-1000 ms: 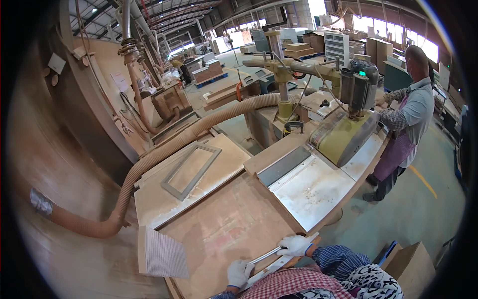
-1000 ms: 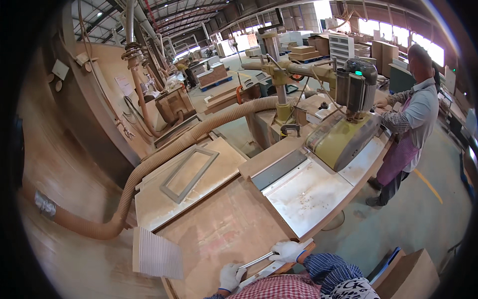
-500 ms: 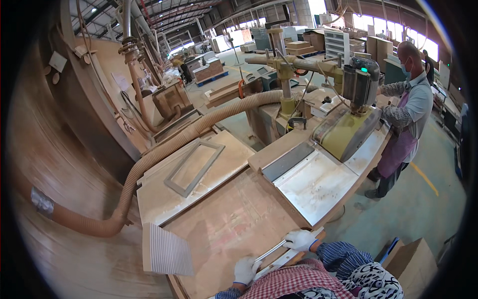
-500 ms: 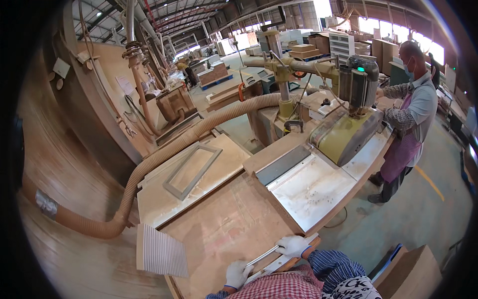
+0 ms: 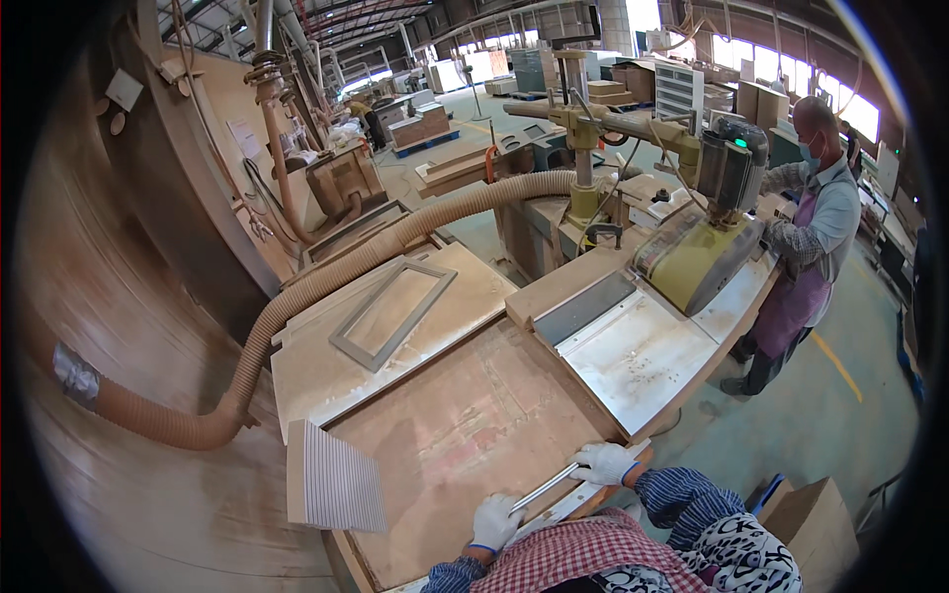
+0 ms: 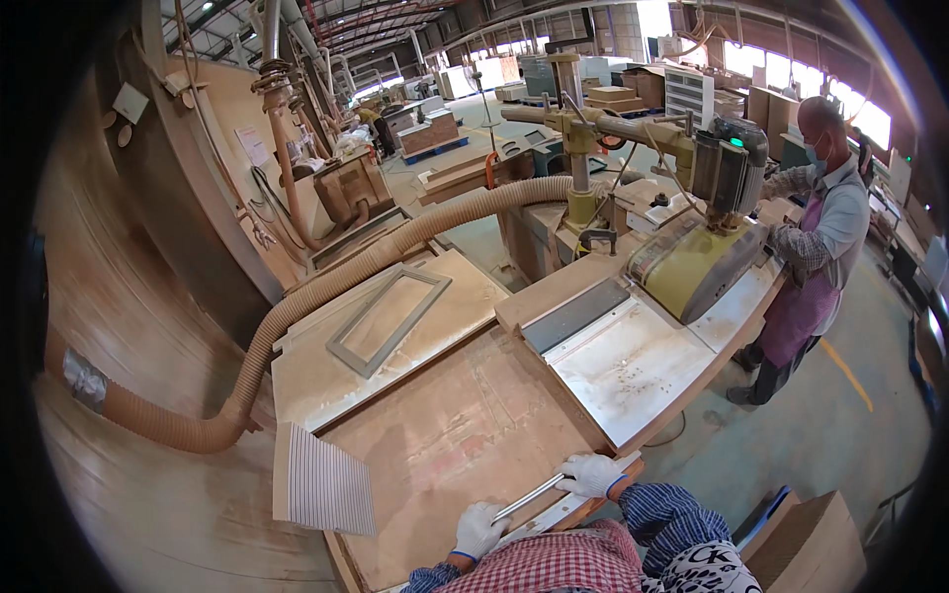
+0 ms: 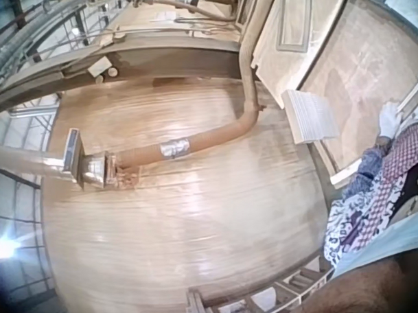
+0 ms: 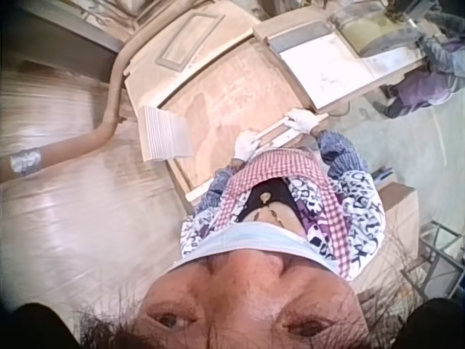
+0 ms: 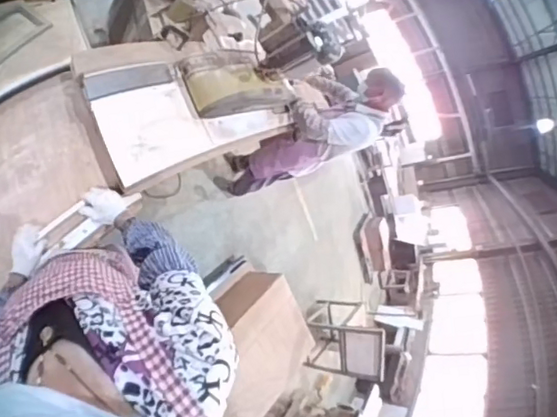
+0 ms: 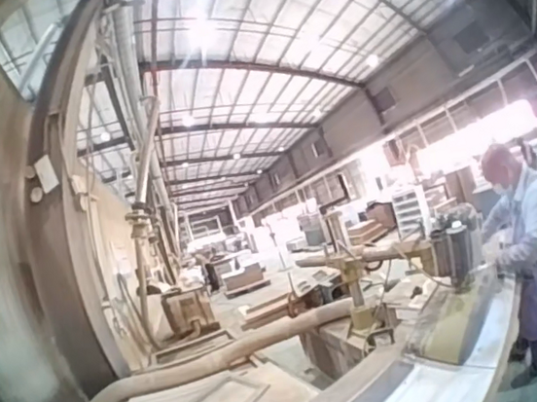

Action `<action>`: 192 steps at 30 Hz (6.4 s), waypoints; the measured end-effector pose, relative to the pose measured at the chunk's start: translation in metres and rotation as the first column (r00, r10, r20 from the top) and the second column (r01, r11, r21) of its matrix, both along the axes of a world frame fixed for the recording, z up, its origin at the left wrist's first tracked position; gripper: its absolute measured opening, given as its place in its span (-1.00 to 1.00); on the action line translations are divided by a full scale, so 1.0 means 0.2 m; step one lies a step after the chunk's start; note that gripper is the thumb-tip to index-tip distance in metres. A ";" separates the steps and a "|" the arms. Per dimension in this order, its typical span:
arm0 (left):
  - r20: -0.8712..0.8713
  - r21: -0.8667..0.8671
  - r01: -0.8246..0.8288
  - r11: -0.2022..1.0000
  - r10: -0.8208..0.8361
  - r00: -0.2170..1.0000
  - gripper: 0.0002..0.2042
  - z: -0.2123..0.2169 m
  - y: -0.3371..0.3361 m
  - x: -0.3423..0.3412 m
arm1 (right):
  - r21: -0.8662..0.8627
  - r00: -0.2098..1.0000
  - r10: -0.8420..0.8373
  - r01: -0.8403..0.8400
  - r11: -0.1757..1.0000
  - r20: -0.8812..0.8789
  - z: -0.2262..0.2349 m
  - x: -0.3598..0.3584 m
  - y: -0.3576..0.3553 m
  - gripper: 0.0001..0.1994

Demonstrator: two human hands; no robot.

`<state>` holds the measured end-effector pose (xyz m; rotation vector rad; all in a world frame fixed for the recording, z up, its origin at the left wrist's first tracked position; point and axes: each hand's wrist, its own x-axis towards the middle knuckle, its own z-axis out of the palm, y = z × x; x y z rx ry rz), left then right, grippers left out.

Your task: The recorder is sorting and stacking small rectangular wood panels on a workbench in a furniture factory.

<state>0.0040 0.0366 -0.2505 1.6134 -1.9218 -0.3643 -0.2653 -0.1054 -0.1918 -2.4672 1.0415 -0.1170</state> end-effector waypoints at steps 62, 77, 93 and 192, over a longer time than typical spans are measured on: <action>-0.023 0.055 -0.085 0.995 0.086 0.996 -0.79 0.02 -0.02 -0.01 | 0.042 0.994 -0.071 0.068 0.997 0.077 -0.05 -0.01 0.00 -0.61; -0.048 0.183 -0.079 0.980 0.089 0.995 -0.78 0.07 -0.02 -0.02 | -0.046 0.989 -0.064 0.070 0.996 0.133 -0.12 -0.02 -0.01 -0.69; -0.239 0.093 -0.029 0.995 0.050 0.970 -0.71 0.04 -0.06 0.04 | -0.023 0.998 -0.058 0.058 0.998 0.006 -0.04 0.03 -0.02 -0.68; 0.244 -0.139 -0.029 0.990 0.062 0.968 -0.39 0.22 -0.94 0.23 | -0.133 0.963 0.162 -0.135 0.982 0.216 -0.15 -0.01 -0.05 -0.53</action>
